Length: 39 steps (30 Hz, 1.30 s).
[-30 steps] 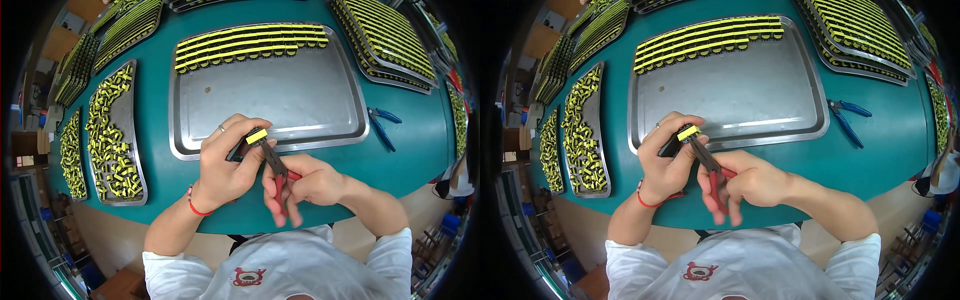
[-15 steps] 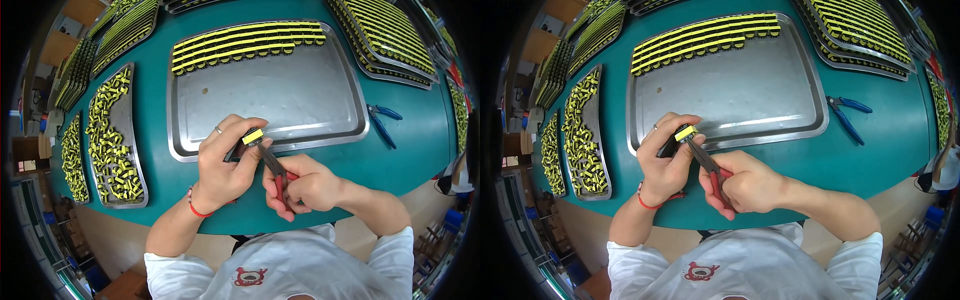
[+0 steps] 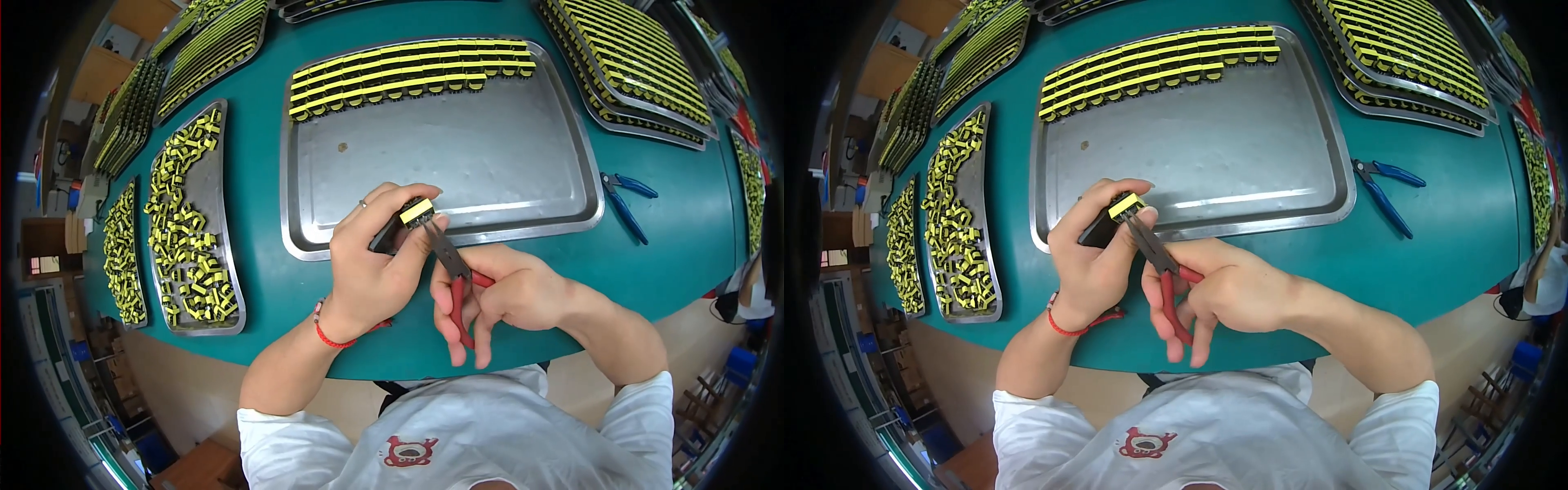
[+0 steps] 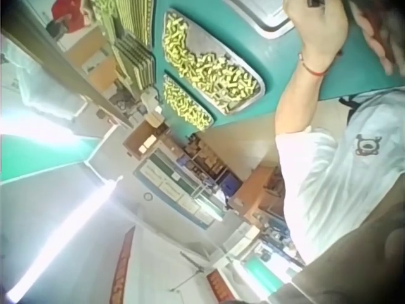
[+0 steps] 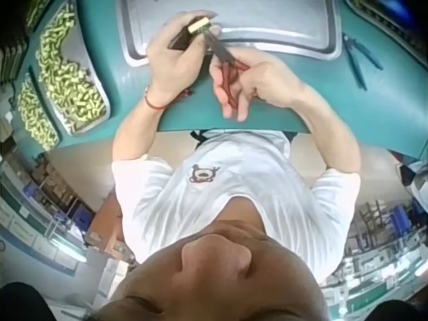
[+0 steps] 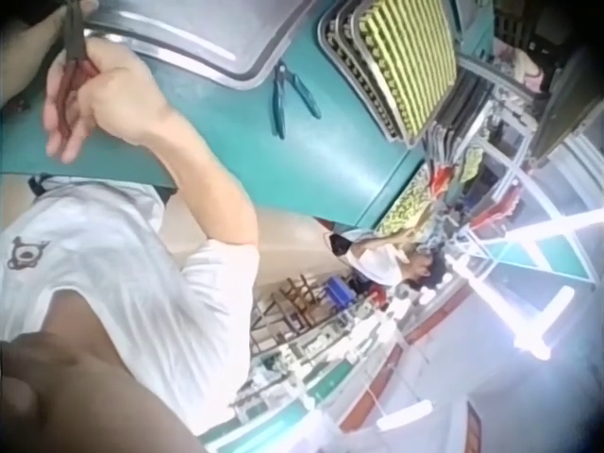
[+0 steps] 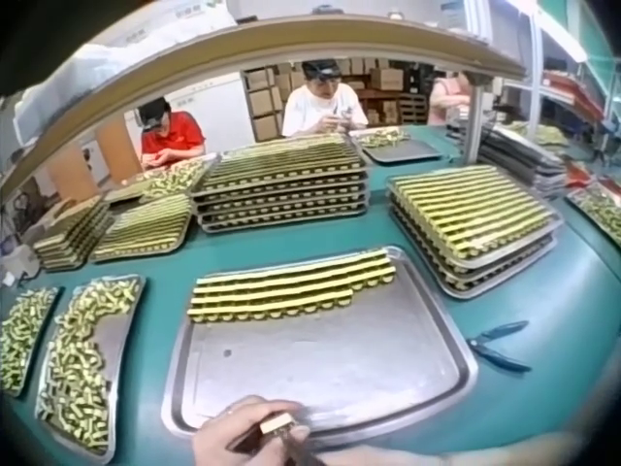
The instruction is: The person assembles small yellow and black electronic strip components into plastic housings using pliers and a metal jig at a factory workbench.
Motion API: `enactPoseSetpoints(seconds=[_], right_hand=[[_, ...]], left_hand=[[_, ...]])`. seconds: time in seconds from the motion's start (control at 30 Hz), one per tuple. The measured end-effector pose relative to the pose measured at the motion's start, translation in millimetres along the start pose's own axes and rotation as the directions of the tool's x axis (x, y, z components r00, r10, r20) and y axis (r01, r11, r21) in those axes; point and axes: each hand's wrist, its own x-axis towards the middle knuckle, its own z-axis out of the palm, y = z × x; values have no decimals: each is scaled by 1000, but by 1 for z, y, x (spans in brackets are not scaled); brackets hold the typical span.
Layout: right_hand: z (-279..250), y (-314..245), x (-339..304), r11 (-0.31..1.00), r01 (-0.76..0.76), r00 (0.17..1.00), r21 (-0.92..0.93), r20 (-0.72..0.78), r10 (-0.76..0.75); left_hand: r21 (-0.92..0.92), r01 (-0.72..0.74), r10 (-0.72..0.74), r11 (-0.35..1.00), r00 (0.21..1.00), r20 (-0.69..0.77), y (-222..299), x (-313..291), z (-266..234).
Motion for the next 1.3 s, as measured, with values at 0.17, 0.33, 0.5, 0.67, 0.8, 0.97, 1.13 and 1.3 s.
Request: enactPoseSetpoints(seconds=[0.17,0.33,0.5,0.67,0.8,0.97,1.13,1.3], right_hand=[[-3,1,0,998,-46,997,52,62,42],[-3,2,1,998,-44,997,40,69,41],[-5,-1,0,999,-39,998,-1,44,39],[-4,1,0,997,10,999,-73,53,-7],[-7,4,-3,904,289,952,-316,-9,-307],[-8,21,15,54,316,366,-947,69,-928],[-10,25,29,-154,191,213,-969,194,-958],[-5,19,18,40,403,296,-914,88,-951]], left_hand=[[-60,39,-42,997,998,-46,2,-3,2],[2,-112,112,994,991,-70,-7,0,4],[112,-235,241,966,970,-40,-5,1,5],[123,-256,263,959,964,-44,-4,1,3],[70,-196,200,978,978,-64,-5,1,-2],[-101,-13,10,995,999,-31,7,-6,6],[-249,122,-116,961,992,37,12,-13,13],[-733,333,-263,593,941,215,-3,-13,5]])
